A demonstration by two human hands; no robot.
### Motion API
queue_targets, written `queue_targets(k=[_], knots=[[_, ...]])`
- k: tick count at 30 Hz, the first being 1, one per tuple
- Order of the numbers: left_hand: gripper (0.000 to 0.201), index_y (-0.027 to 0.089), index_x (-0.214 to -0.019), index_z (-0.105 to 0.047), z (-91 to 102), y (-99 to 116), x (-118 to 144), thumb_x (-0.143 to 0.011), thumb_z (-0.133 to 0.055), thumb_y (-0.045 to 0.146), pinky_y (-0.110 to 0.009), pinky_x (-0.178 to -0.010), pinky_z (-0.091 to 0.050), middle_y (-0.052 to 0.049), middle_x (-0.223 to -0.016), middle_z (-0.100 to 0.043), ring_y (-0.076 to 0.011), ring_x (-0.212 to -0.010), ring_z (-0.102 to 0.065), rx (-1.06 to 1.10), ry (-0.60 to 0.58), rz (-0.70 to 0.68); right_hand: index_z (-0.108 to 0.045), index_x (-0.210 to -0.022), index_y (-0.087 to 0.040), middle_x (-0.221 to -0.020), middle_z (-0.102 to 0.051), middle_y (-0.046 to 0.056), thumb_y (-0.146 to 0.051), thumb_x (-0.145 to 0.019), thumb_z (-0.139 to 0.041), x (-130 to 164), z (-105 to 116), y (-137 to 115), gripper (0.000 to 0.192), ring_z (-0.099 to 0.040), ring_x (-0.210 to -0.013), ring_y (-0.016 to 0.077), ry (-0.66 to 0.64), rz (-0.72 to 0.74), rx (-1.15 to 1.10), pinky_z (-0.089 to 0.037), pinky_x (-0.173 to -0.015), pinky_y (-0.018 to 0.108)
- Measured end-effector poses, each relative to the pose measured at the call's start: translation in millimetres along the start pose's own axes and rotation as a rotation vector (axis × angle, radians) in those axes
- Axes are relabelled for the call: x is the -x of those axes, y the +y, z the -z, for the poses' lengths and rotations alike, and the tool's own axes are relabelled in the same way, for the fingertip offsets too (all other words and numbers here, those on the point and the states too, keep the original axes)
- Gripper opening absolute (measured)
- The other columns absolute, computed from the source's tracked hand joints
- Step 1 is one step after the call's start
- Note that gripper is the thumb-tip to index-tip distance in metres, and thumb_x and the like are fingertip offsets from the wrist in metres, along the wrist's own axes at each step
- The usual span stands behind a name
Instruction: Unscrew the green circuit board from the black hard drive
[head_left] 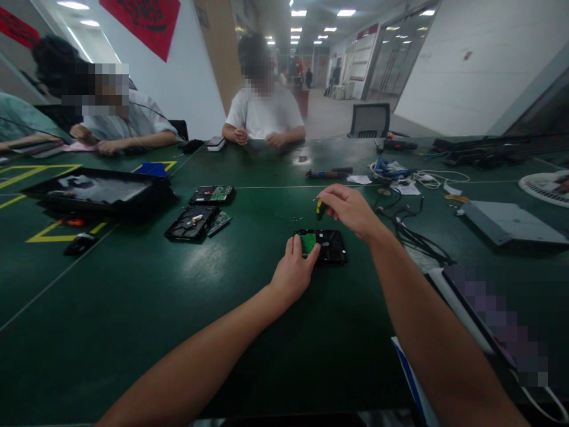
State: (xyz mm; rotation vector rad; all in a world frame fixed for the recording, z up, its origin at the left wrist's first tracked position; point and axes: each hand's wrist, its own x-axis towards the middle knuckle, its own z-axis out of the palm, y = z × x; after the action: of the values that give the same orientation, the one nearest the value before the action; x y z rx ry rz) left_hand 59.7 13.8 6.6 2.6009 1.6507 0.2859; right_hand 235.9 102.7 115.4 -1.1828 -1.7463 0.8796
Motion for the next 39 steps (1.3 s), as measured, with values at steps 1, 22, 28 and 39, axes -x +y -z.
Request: queue_targets(k=[1,22,28,39], knots=[[0.061,0.032,-0.156,-0.037,0.3,0,0,-0.099,-0.047,0.013,-0.052,-0.103,-0.05,-0.02,-0.163,-0.027,-0.0434,-0.152,-0.023,0.001,0.001,0.0,-0.068,-0.09,-0.022,-0.076,-0.066,0.002,-0.044,-0.092,-0.063,0,0,1,0.023,-0.057,-0.062,0.013,0.019,-0.01,0.003,-0.042,-0.053,0.027],[0.063,0.032,-0.157,-0.035,2.0,1,0,-0.099,-0.046,0.011,-0.052,-0.101,-0.052,-0.023,-0.163,-0.023,-0.0473,-0.152,-0.021,0.007,-0.033,0.01,-0.066,-0.089,-0.021,-0.081,-0.07,0.002,-0.035,-0.091,-0.063,0,0,3,0.014,-0.056,-0.054,0.0104,0.052,-0.037,-0.048,-0.038,-0.048,0.027],[0.061,0.034,-0.157,-0.035,2.7,2,-1,-0.1,-0.045,0.013,-0.052,-0.1,-0.052,-0.021,-0.164,-0.023,-0.046,-0.152,-0.023,0.003,-0.029,0.015,-0.07,-0.096,-0.022,-0.097,-0.074,0.006,-0.041,-0.098,-0.053,0,-4,1,0.025,-0.06,-0.053,0.0106,-0.067,-0.036,-0.155,-0.04,-0.045,0.028],[0.063,0.033,-0.158,-0.033,3.3,1,-1,-0.099,-0.046,0.012,-0.055,-0.102,-0.051,-0.022,-0.166,-0.018,-0.0479,-0.153,-0.018,0.012,-0.064,0.018,-0.064,-0.086,-0.022,-0.076,-0.068,0.001,-0.035,-0.089,-0.069,-2,-1,8,0.014,-0.057,-0.055,0.0112,0.102,0.003,-0.065,-0.039,-0.046,0.026]])
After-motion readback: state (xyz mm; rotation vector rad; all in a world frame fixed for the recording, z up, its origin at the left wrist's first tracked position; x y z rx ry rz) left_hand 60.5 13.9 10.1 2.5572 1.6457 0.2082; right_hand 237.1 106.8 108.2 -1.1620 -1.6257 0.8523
